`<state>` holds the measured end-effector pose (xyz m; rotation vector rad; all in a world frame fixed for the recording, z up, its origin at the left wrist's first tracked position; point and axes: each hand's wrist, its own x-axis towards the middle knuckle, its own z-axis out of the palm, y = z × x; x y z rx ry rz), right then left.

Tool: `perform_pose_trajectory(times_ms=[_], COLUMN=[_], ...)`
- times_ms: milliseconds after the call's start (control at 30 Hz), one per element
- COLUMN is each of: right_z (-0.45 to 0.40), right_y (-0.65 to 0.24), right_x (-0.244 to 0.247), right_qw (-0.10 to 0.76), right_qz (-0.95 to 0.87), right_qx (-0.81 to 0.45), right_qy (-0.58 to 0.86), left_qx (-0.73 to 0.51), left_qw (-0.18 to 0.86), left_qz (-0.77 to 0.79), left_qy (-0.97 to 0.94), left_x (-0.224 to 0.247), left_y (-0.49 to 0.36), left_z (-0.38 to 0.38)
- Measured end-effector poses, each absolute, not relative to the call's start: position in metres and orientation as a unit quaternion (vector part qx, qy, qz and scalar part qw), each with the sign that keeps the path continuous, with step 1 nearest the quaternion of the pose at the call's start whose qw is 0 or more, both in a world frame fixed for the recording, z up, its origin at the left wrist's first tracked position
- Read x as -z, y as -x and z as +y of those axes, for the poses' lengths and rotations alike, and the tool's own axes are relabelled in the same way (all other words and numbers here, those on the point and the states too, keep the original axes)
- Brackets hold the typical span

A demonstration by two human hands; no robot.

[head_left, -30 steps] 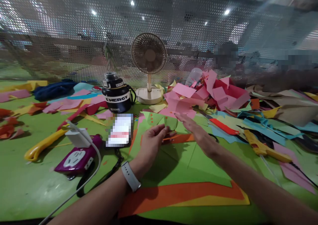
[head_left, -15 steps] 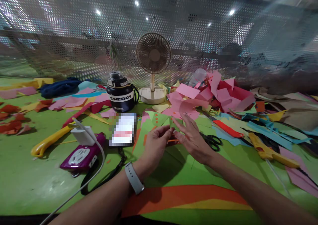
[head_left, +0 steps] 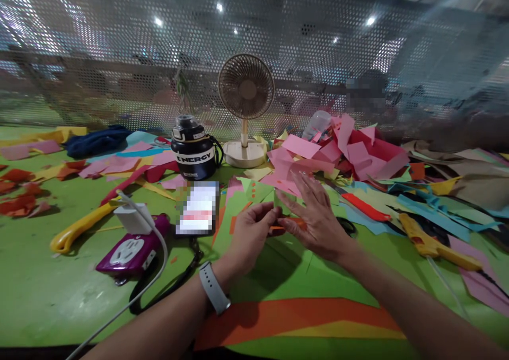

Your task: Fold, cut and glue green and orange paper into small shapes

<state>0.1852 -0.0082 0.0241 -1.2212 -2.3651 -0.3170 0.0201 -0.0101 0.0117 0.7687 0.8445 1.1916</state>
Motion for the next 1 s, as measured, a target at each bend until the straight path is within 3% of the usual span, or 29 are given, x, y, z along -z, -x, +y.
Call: perform_pose_trajectory(times_ms=[733, 867, 1000], right_z=[-0.0050, -0.0053, -0.0043], right_y=[-0.1917, -0.1925, -0.1906], right_x=[-0.0216, -0.0247, -0.0291], right_qw=[0.220, 0.260, 0.355], right_qz=[-0.869, -0.863, -0.818], right_qx=[0.053, 0.012, -0.062], right_qy=[0.441, 0.433, 0.449], left_qx=[-0.531, -0.535, -0.530], left_qw=[0.680, 0.680, 0.673], left_qz=[0.374, 0.381, 0.393], left_qy=[-0.341, -0.325, -0.334], left_x=[-0.0174, -0.0173, -0.0181], left_y=[-0.0188, -0.0188, -0.0184], left_z=[-0.0116, -0.0111, -0.0119])
